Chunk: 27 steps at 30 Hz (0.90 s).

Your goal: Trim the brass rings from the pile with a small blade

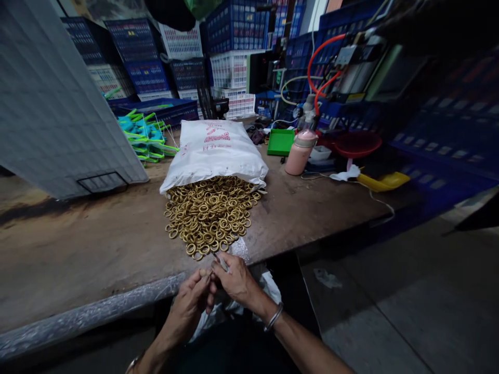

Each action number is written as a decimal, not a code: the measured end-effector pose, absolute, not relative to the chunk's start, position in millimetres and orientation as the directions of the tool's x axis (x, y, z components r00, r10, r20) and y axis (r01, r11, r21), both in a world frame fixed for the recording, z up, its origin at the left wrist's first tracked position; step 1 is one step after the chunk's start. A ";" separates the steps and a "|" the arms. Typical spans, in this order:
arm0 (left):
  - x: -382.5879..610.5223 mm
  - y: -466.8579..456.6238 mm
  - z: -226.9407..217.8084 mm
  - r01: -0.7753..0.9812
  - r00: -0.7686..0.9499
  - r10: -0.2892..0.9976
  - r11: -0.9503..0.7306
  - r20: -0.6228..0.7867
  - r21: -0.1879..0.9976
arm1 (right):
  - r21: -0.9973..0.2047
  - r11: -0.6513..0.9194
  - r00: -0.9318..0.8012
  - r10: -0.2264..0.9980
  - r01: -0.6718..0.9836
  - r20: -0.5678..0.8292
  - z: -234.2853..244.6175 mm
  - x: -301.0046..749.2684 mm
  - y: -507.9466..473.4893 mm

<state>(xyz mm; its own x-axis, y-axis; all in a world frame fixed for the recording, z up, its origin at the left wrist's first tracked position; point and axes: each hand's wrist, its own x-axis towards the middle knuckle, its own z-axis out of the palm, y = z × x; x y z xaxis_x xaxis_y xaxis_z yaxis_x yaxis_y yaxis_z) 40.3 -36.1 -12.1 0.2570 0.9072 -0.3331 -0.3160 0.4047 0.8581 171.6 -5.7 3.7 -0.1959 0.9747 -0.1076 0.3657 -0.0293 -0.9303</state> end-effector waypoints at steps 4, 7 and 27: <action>39.4 -39.0 -13.6 -0.367 0.275 0.905 0.410 -0.324 0.835 | -0.878 0.020 -0.157 0.986 0.478 -0.064 -2.7 176.9 -7.0; 40.9 -39.0 -9.1 -0.335 0.250 0.916 0.385 -0.313 0.860 | -0.792 0.111 -0.221 0.975 0.600 -0.031 -4.0 180.8 -11.3; 42.1 -37.4 -1.3 -0.415 0.240 0.891 0.452 -0.384 0.789 | -0.478 0.142 -0.128 0.990 0.867 0.061 -5.7 188.3 6.2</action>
<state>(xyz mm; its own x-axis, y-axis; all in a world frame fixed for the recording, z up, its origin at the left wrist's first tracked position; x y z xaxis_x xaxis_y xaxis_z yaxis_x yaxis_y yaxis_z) 42.1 -37.4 -1.3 0.2397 0.8915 -0.3845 -0.4154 0.4521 0.7893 188.3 6.2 -5.7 -0.1284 0.9898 0.0614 0.8668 0.1421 -0.4780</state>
